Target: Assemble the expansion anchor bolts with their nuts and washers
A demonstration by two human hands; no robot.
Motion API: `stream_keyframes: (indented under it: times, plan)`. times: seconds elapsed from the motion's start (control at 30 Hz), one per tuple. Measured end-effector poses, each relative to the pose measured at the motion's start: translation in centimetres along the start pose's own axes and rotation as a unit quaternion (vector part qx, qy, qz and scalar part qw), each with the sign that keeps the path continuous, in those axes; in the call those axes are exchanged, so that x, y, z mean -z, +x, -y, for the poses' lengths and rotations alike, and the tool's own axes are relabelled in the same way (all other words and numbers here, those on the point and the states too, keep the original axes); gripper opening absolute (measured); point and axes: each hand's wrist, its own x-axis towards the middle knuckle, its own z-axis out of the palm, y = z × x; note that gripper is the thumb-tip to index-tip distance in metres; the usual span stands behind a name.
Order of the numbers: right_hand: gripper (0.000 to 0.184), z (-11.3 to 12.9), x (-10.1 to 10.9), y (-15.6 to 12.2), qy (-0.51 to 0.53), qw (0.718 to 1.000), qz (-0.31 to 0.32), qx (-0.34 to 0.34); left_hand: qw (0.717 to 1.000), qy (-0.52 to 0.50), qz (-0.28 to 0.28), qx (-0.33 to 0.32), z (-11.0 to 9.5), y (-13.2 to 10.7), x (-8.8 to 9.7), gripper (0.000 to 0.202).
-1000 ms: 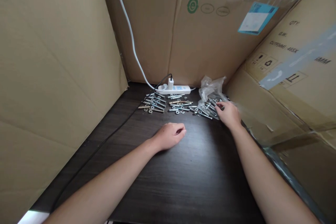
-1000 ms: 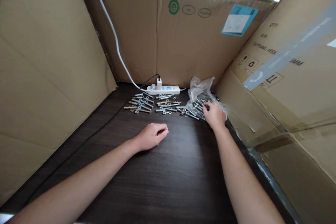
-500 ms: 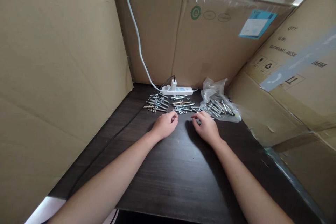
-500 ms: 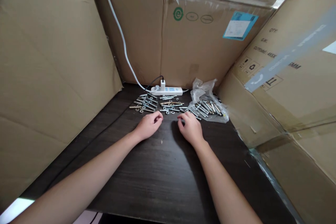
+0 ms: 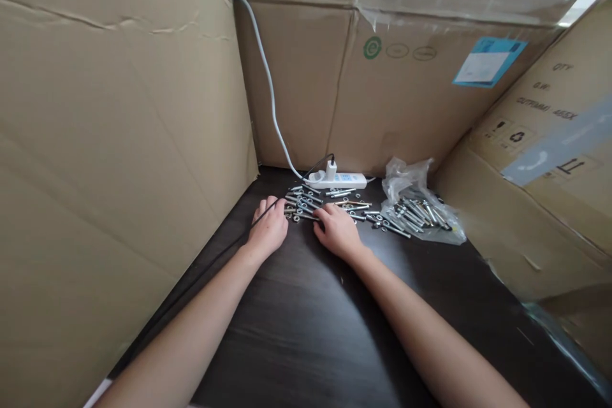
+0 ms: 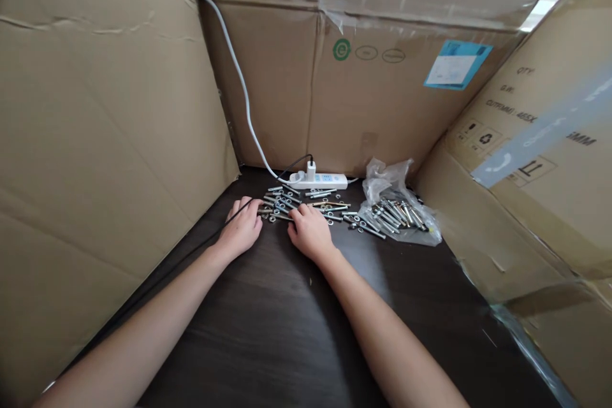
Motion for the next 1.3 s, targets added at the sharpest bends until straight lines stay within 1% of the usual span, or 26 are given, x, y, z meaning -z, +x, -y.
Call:
stream_keyframes:
  times: [0.17, 0.33, 0.47, 0.57, 0.67, 0.8, 0.9, 1.0, 1.07, 1.13, 1.2, 1.3]
  plan:
    - [0.019, 0.2, -0.2, 0.2, -0.024, 0.999, 0.032, -0.012, 0.999, -0.018, 0.029, 0.009, 0.2, 0.3, -0.3, 0.017]
    - [0.02, 0.1, -0.2, 0.1, -0.026, 0.998, 0.052, -0.018, 0.997, -0.069, 0.026, 0.007, 0.6, 0.4, -0.7, 0.011]
    - [0.02, -0.2, 0.4, -1.1, -0.03, 0.998, 0.06, -0.017, 0.993, -0.112, 0.04, -0.014, 0.5, -0.1, -0.6, 0.009]
    - [0.019, -0.8, 1.3, -3.2, -0.03, 0.997, 0.066, -0.027, 0.988, -0.133, 0.063, -0.043, -0.7, -0.8, -0.4, 0.008]
    - [0.018, -2.1, 2.5, -5.8, -0.026, 0.996, 0.066, -0.05, 0.985, -0.138, 0.08, -0.071, -3.1, -1.5, -0.6, 0.009]
    - [0.016, -4.3, 4.0, -8.7, -0.008, 0.994, 0.026, -0.104, 0.979, -0.16, 0.091, -0.092, -7.0, -1.4, -1.5, 0.011]
    - [0.015, -5.8, 4.5, -9.8, 0.042, 0.99, -0.014, -0.131, 0.966, -0.216, 0.101, -0.096, -8.7, -0.5, -2.0, 0.01]
    - [0.015, -6.8, 4.5, -9.9, 0.1, 0.982, -0.056, -0.147, 0.943, -0.303, 0.087, -0.109, -8.9, 0.1, -2.3, 0.012]
    - [0.016, -7.3, 4.5, -9.9, 0.131, 0.976, -0.08, -0.155, 0.929, -0.343, 0.082, -0.116, -8.6, 0.2, -2.4, 0.013]
    - [0.016, -7.8, 4.6, -9.9, 0.151, 0.97, -0.101, -0.161, 0.917, -0.375, 0.076, -0.11, -8.4, 0.1, -2.4, 0.013]
    - [0.016, -8.1, 4.7, -9.9, 0.16, 0.966, -0.113, -0.166, 0.912, -0.391, 0.074, -0.101, -8.4, 0.0, -2.3, 0.013]
    - [0.016, -8.1, 5.0, -10.0, 0.164, 0.967, -0.114, -0.16, 0.913, -0.386, 0.074, -0.106, -8.6, -0.1, -2.1, 0.011]
